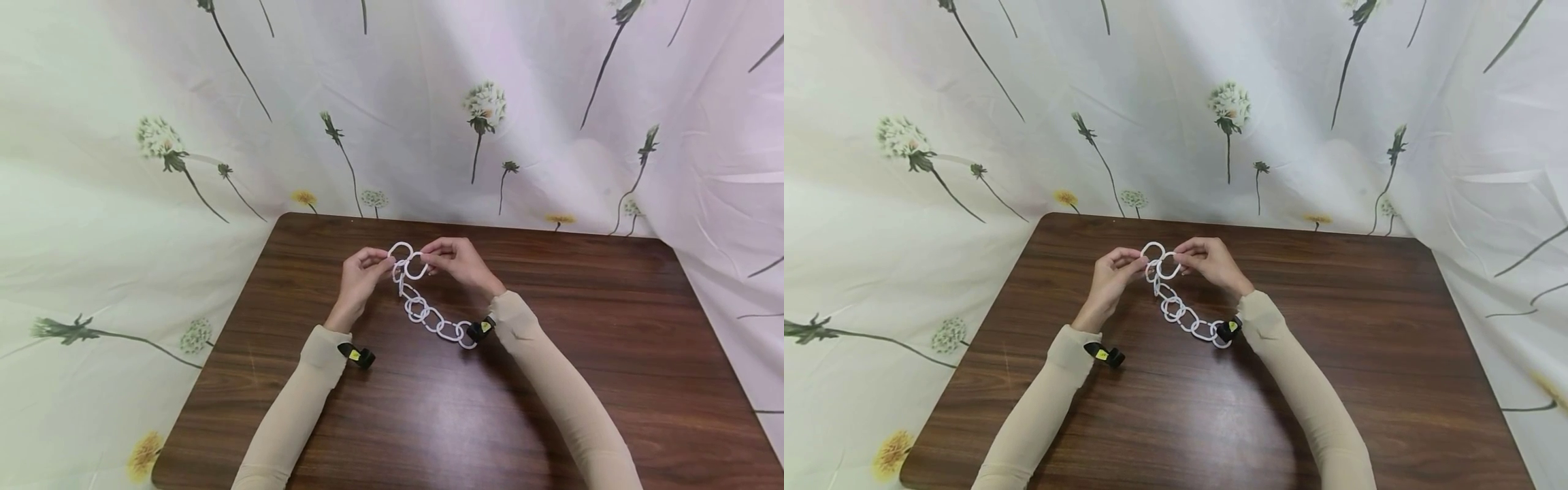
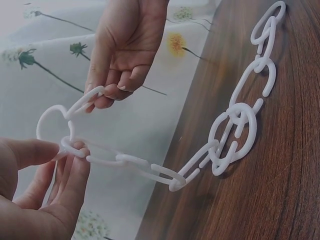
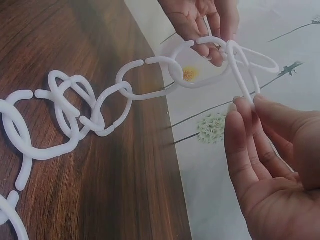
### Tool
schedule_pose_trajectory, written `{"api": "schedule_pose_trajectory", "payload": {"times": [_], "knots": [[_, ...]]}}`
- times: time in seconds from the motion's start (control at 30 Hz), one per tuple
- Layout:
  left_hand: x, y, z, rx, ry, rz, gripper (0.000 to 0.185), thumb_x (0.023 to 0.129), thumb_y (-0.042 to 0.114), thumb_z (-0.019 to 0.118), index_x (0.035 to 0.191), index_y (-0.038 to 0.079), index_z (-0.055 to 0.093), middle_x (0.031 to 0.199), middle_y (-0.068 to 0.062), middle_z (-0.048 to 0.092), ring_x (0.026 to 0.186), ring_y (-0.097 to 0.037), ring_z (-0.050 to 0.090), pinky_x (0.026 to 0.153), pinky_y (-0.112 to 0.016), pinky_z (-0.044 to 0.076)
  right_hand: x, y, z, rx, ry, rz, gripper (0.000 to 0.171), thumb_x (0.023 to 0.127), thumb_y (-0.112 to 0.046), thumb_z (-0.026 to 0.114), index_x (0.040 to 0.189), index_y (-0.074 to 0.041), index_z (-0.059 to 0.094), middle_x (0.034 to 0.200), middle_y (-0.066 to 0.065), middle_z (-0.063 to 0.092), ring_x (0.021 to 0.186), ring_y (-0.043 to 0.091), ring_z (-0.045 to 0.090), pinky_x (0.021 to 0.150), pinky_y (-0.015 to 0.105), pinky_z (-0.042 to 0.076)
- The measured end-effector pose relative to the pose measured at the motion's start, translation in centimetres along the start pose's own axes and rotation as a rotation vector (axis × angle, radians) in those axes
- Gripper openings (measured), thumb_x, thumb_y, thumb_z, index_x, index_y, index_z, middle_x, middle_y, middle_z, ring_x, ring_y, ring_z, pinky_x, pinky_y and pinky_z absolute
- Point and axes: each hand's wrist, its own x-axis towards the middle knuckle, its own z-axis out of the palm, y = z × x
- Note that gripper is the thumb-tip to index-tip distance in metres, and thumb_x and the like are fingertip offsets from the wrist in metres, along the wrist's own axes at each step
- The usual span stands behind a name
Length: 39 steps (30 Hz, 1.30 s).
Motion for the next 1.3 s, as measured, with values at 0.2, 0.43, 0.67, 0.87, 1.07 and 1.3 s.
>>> {"api": "schedule_pose_trajectory", "payload": {"times": [0.2,0.43,0.67,0.87,1.07,1.3], "knots": [[-0.1,0.1,0.1,0.014,-0.001,0.003,0.022,0.085,0.006,0.075,0.1,-0.006,0.064,0.083,-0.002,0.071,0.076,-0.016,0.072,0.077,-0.031,0.064,-0.1,-0.1,0.1,0.022,0.005,-0.012,0.028,0.09,-0.013,0.071,0.109,0.008,0.067,0.082,0.008,0.071,0.072,0.023,0.071,0.072,0.04,0.064],[-0.3,0.0,0.2,0.001,-0.008,0.006,0.026,0.085,0.004,0.075,0.102,-0.011,0.063,0.083,-0.001,0.071,0.075,-0.015,0.072,0.084,-0.045,0.062,-0.1,-0.1,0.2,0.033,-0.006,-0.015,0.024,0.091,-0.013,0.071,0.107,0.004,0.068,0.084,0.013,0.072,0.072,0.024,0.071,0.07,0.038,0.064],[-0.5,0.1,0.3,-0.011,-0.039,0.025,0.032,0.085,0.003,0.074,0.107,-0.015,0.061,0.085,-0.001,0.07,0.073,-0.011,0.071,0.078,-0.034,0.064,0.1,0.0,0.4,0.089,-0.002,-0.003,0.028,0.09,-0.013,0.071,0.109,0.007,0.066,0.085,0.007,0.073,0.073,0.021,0.07,0.071,0.037,0.065],[-0.6,0.0,0.2,-0.018,-0.04,0.026,0.034,0.086,0.003,0.074,0.109,-0.017,0.059,0.084,0.0,0.07,0.075,-0.013,0.071,0.078,-0.034,0.064,0.3,-0.6,0.3,0.097,0.021,-0.015,0.027,0.09,-0.011,0.071,0.109,0.008,0.065,0.086,0.008,0.073,0.074,0.026,0.07,0.073,0.045,0.064],[-0.6,-0.1,0.1,-0.012,-0.021,0.005,0.029,0.085,0.004,0.075,0.105,-0.012,0.062,0.083,0.0,0.07,0.078,-0.016,0.071,0.09,-0.051,0.059,0.5,-1.1,0.0,0.088,0.058,-0.023,0.023,0.091,-0.01,0.07,0.106,0.006,0.065,0.085,0.01,0.073,0.075,0.028,0.07,0.07,0.037,0.065],[-0.7,-0.3,0.1,0.006,0.0,0.011,0.023,0.084,0.003,0.075,0.1,-0.008,0.064,0.083,-0.001,0.069,0.08,-0.021,0.071,0.093,-0.055,0.057,0.6,-1.5,-0.3,0.115,0.079,-0.004,0.02,0.09,-0.011,0.071,0.104,0.002,0.066,0.086,0.01,0.073,0.073,0.02,0.071,0.072,0.039,0.065]]}}
